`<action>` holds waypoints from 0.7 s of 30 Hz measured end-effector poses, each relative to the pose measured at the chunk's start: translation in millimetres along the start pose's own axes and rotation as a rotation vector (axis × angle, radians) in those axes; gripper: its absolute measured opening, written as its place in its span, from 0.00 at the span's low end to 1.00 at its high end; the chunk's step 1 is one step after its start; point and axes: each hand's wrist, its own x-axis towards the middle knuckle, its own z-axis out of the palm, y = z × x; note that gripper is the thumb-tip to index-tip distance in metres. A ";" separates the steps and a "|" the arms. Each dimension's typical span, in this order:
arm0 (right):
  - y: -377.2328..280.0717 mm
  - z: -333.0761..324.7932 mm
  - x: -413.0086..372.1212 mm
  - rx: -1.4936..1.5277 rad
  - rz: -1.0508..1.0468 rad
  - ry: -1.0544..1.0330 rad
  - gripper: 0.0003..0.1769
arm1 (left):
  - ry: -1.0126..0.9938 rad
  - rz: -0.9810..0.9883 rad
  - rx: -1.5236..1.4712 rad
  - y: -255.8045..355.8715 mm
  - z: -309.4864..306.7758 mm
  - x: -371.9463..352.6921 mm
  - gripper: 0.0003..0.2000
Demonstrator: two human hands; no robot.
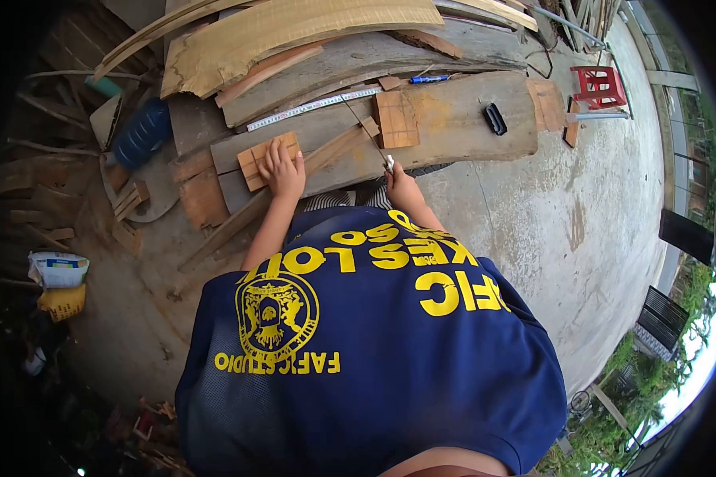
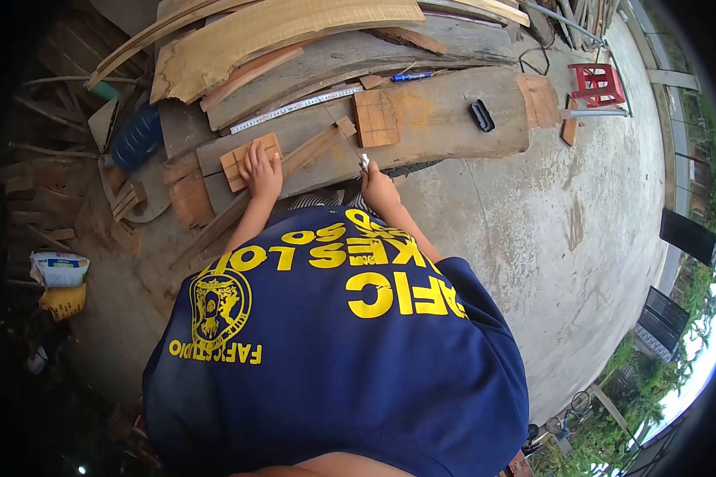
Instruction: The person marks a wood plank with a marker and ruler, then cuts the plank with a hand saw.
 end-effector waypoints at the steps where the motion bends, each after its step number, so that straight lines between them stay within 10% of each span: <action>1: 2.5 -0.5 0.7 -0.010 0.023 0.005 0.12 | -0.007 0.010 -0.013 3.1 8.1 0.4 0.25; 8: 35.6 12.1 4.6 -0.050 0.073 -0.066 0.12 | -0.085 0.115 0.137 0.5 8.8 -1.7 0.33; 13: 44.9 17.2 11.2 -0.046 0.129 -0.134 0.13 | -0.257 0.560 0.086 -11.4 8.7 -27.5 0.31; 21: 46.2 16.0 18.4 -0.035 0.150 -0.152 0.18 | -0.128 0.453 0.139 -45.0 2.7 -61.4 0.30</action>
